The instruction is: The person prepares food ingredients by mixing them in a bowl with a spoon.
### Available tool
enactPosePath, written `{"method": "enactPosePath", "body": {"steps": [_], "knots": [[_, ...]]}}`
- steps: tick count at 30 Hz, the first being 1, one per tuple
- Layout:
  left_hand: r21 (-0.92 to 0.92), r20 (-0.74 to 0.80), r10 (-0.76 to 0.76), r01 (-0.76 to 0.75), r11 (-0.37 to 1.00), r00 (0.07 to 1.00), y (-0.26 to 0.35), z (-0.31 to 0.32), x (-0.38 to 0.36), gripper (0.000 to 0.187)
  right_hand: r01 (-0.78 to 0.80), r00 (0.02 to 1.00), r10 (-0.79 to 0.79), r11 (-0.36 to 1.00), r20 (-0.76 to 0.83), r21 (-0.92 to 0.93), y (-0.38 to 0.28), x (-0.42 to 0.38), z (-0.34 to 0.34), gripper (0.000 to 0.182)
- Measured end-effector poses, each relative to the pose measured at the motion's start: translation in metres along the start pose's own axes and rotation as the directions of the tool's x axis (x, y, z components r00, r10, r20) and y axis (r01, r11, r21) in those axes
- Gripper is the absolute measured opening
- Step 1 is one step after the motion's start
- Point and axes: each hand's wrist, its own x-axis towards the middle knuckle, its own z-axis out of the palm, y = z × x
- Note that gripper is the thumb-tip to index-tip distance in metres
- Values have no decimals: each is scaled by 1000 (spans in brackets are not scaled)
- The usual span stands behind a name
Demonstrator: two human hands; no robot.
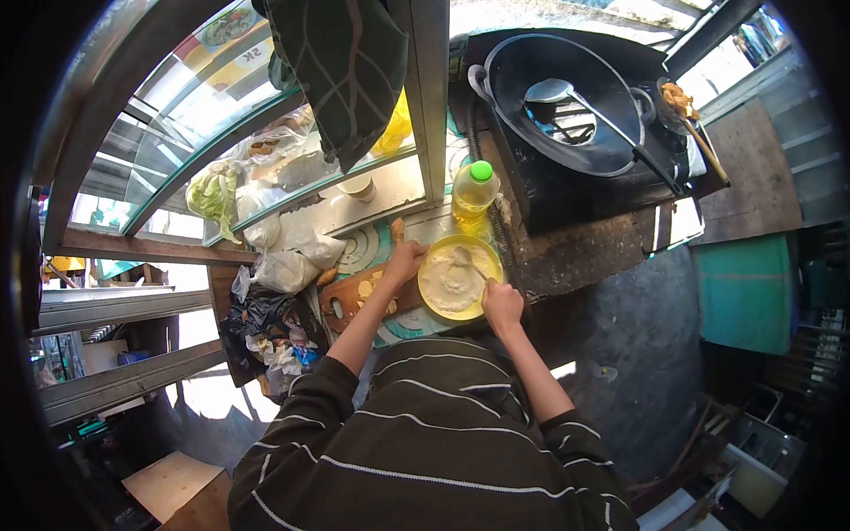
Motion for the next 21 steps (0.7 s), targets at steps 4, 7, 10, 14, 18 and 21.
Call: {"method": "enactPosePath", "body": {"steps": [4,7,10,14,18,21], "knots": [[-8,9,-9,9,1000,1000,-7,2,0,25,265,964,-266,963,11,47,1,-11,1,16],[-13,-13,14,-14,1000,1000,-11,4,1,25,286,958,-286,953,-12,97,14,-8,-20,13],[-21,-9,2,-2,1000,1000,-10,6,1,26,177,981,-167,978,-95,109,19,12,-21,12],[-23,17,21,-21,1000,1000,-11,2,2,25,239,969,-232,967,-86,86,1,25,-3,8],[-33,24,-11,12,999,1000,-8,-1,3,25,340,940,-339,940,-17,39,-14,5,3,8],[-73,36,-20,22,997,999,-4,-4,2,25,412,904,-407,911,127,-16,4,-15,-8,13]]}}
